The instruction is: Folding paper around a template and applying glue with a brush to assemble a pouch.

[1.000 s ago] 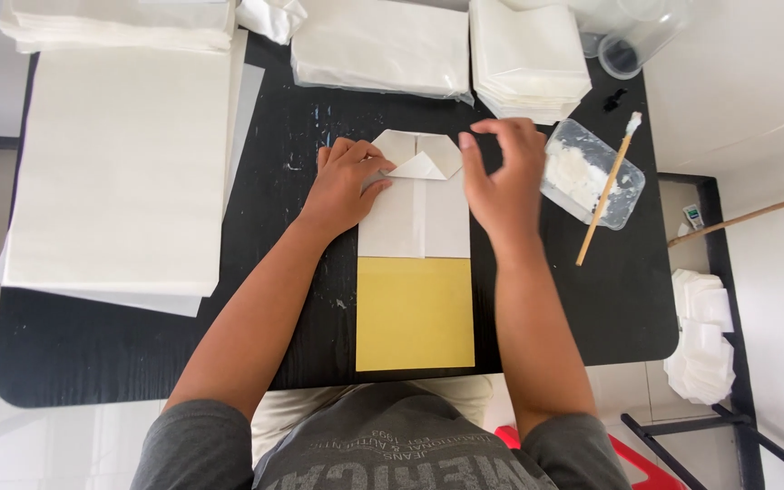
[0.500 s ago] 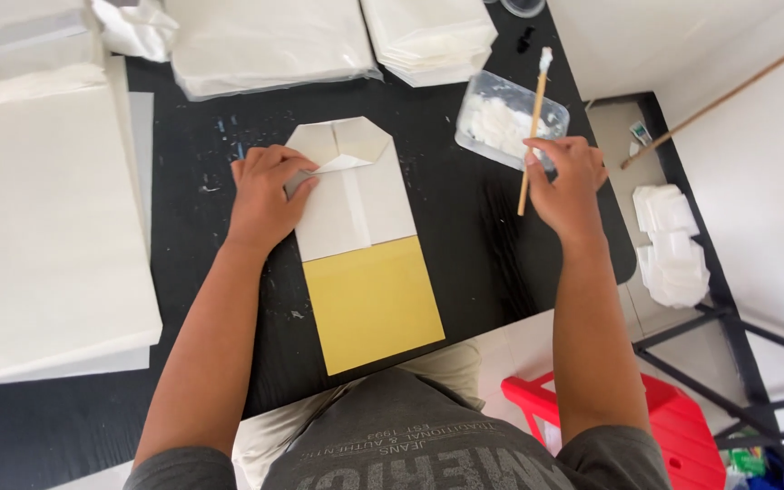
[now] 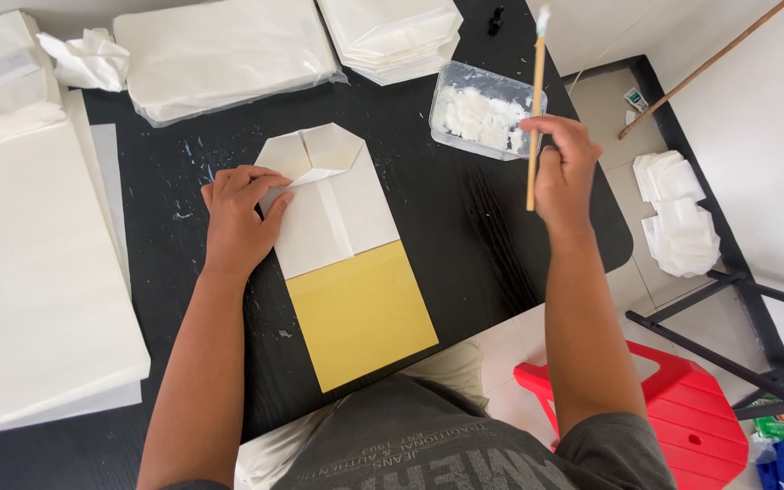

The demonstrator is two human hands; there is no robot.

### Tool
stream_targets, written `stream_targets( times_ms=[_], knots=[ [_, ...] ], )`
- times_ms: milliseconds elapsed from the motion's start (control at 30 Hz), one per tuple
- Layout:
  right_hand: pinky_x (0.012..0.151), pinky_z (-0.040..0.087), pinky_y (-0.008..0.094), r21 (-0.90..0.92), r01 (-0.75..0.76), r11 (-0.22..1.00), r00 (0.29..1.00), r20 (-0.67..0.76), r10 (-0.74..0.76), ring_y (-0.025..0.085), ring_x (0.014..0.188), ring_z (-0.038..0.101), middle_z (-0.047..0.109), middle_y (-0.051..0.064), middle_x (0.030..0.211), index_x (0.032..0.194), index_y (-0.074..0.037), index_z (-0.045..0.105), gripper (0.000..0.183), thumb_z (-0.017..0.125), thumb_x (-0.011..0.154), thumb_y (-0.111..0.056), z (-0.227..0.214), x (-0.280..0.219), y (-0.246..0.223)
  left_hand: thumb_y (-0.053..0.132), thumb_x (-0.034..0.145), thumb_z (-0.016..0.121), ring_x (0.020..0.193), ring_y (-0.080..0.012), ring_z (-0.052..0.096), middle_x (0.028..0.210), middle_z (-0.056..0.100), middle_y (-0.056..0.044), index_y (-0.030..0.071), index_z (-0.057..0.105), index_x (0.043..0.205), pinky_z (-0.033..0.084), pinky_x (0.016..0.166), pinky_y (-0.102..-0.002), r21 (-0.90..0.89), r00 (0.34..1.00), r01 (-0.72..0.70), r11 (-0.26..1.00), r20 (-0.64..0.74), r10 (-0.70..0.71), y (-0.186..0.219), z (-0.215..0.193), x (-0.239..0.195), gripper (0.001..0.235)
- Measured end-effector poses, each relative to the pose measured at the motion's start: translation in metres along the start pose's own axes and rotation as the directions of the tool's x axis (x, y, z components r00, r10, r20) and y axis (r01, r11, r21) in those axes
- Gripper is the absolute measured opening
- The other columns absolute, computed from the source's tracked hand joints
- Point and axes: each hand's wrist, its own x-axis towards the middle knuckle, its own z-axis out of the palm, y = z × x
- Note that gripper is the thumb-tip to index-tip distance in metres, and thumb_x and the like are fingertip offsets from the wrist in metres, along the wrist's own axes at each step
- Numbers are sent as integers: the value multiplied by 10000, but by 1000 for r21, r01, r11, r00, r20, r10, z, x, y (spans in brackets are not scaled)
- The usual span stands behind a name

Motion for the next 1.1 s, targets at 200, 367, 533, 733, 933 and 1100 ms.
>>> stream_targets(
  times_ms=[200,367,533,733,933,1100],
  knots=[
    [1010,410,367,-27,144,989,988,-51,-145,271,1082,667,737,43,1069,1122,-94,758,219,721,998,83,-7,18,-9,159,974,777,1128,-192,580,1055,690,14,173,783,1068,324,980,-373,10,999,31,999,18,-32,-1,1,2,94],
    [795,502,354,6,374,928,898,-254,-360,264,764,632,684,152,921,1040,50,782,35,768,1013,66,-4,35,36,134,971,781,1123,-200,578,1053,685,4,164,786,1074,324,986,-379,-14,1000,22,1000,6,-22,3,0,5,108],
    [567,487,319,66,337,939,855,-438,-276,194,665,448,459,130,1106,1029,59,618,348,558,1118,-272,6,54,29,182,1000,751,1152,-248,545,1162,659,30,168,779,1127,311,943,-428,65,998,-57,996,15,56,-13,8,2,130],
    [500,355,272,263,346,901,839,-517,-171,142,534,385,557,126,823,1081,-29,489,239,435,1143,-253,31,69,60,168,999,749,1150,-245,548,1176,661,22,163,780,1124,319,948,-434,79,999,-34,996,36,31,-9,8,3,128],
    [763,520,332,226,246,943,924,-347,-158,214,820,613,612,136,989,1176,-1,548,140,482,1127,-115,41,65,73,169,1000,768,1154,-247,556,1170,668,19,162,787,1103,331,930,-434,84,999,-33,996,43,29,-8,9,9,106],
    [616,504,285,162,94,982,987,-148,-69,186,654,572,657,154,923,1158,30,590,221,467,1146,-154,36,55,80,161,995,798,1160,-262,562,1147,664,25,175,790,1065,367,970,-458,119,999,-8,993,41,3,-8,11,11,72]
  ],
)
